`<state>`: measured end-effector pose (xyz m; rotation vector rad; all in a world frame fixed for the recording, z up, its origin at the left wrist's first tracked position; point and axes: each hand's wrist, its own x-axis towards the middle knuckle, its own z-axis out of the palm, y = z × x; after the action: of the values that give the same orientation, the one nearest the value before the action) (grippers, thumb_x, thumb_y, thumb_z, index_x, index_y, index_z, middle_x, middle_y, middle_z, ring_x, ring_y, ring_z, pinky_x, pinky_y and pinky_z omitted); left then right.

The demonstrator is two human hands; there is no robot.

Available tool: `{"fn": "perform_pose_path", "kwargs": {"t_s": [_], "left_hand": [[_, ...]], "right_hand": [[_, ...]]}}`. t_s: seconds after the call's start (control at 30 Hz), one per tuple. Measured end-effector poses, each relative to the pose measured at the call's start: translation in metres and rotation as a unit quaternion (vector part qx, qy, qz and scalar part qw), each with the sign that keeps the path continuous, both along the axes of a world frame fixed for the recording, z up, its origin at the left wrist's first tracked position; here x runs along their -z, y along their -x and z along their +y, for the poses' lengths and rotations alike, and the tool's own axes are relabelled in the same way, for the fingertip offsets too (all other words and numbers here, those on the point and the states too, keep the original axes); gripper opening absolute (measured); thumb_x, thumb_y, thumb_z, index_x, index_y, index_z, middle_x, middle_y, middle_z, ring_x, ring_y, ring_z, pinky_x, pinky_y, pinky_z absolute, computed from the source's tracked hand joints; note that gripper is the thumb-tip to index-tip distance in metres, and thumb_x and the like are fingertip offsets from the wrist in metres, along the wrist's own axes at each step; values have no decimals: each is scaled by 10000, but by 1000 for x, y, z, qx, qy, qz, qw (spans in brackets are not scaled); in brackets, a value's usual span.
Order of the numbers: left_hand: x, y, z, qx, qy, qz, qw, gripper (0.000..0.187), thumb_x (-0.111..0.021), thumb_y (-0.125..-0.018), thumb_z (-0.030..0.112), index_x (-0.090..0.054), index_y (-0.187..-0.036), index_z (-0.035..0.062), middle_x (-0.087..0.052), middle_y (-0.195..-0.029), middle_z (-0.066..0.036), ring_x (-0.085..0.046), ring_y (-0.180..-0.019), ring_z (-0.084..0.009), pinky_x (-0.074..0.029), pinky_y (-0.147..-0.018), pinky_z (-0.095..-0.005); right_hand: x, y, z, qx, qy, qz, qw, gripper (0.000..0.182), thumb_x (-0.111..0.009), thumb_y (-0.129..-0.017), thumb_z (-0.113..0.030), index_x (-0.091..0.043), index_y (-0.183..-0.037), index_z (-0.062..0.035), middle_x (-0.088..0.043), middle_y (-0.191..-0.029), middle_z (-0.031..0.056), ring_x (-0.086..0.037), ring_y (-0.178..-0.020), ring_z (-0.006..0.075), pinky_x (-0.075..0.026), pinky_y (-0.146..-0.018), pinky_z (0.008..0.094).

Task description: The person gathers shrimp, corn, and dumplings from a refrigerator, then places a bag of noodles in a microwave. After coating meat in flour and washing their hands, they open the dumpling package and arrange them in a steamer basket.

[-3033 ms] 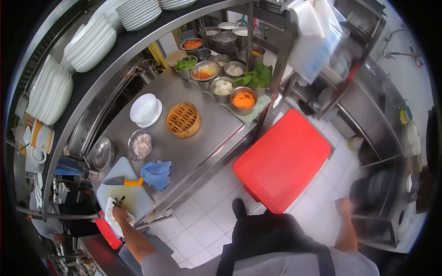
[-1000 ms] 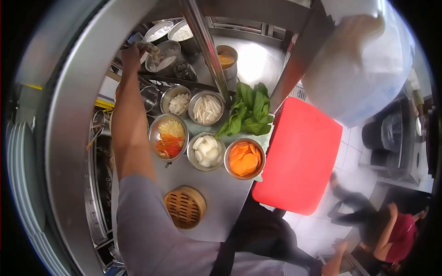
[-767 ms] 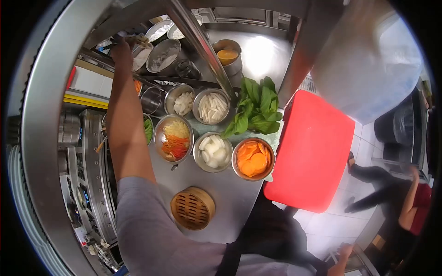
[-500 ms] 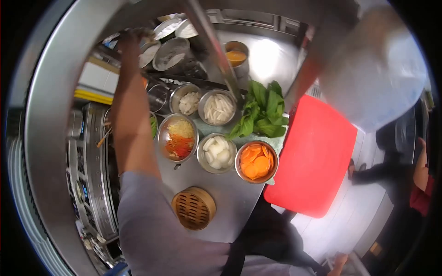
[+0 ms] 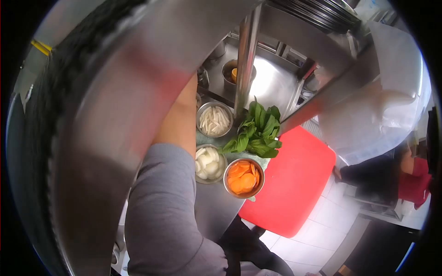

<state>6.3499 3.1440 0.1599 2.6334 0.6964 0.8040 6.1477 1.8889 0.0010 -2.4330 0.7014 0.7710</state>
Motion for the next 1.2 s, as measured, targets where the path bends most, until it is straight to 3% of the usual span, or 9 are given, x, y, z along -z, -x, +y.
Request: {"fn": "perform_pose_path", "kwargs": {"t_s": [0.13,0.33,0.5,0.63,0.87,1.03,1.1,1.13,1.2], "left_hand": [[16,7,5,-90,394,-228,886,236,-708,-846,210,-620,-990,46,-687,-843,-105,-665,-791,-295,-543,-733,-387],[-18,133,-142,-69,307,-267,911,240,-630,-882,253,-672,-996,46,-697,-899,-120,-673,-844,-264,-534,-768,-359],[-64,312,-398,-135,229,-371,890,295,-584,-899,310,-715,-1005,67,-709,-963,-157,-684,-902,-281,-526,-805,-367],[-57,468,-644,-172,279,-462,824,232,-576,-952,149,-674,-1094,-5,-709,-969,-75,-648,-891,-106,-520,-813,-259],[14,745,-895,-605,61,-156,778,229,-617,-858,56,-692,-1073,38,-708,-951,-126,-692,-834,-210,-542,-740,-303],[92,941,-985,-848,96,53,518,462,-697,-798,364,-650,-1040,-27,-658,-1023,-274,-647,-939,-421,-506,-824,-496],[203,1050,-1015,-812,135,219,525,497,-637,-817,451,-686,-944,-27,-676,-950,-264,-666,-909,-405,-515,-801,-467],[135,1013,-1000,-792,225,-15,567,470,-606,-825,441,-694,-833,-21,-683,-829,-245,-679,-838,-393,-514,-772,-454],[151,1045,-991,-786,267,0,557,473,-624,-811,433,-687,-830,-35,-682,-805,-235,-675,-797,-395,-512,-767,-462]], "right_hand": [[8,8,-23,5,-17,20,1000,179,-568,-888,-105,-554,-971,54,-627,-766,172,-629,-551,275,-544,-431,404],[55,-26,-110,-30,-133,26,990,153,-584,-871,-72,-604,-880,79,-634,-722,160,-643,-536,258,-562,-440,371],[50,-131,-79,-204,-117,55,970,209,-580,-875,-104,-621,-892,99,-641,-752,170,-658,-572,268,-567,-455,361],[61,-217,-55,-342,-106,55,932,267,-570,-889,-145,-621,-942,112,-647,-806,186,-670,-622,288,-572,-473,371],[40,-243,27,-399,-152,-43,903,345,-568,-898,-202,-633,-1008,120,-666,-883,203,-688,-669,287,-567,-487,358],[32,-176,59,-492,-214,-128,835,303,-539,-894,-180,-677,-900,90,-662,-712,132,-668,-582,218,-536,-482,322],[39,-156,67,-539,-159,-168,810,316,-527,-898,-204,-686,-849,64,-653,-652,140,-673,-602,220,-531,-535,362],[40,-141,61,-587,-142,-202,771,327,-533,-896,-233,-686,-843,51,-658,-667,160,-670,-610,238,-524,-567,376],[46,-120,79,-566,-127,-190,792,368,-542,-893,-305,-676,-818,29,-648,-705,220,-644,-635,319,-494,-634,427]]}}
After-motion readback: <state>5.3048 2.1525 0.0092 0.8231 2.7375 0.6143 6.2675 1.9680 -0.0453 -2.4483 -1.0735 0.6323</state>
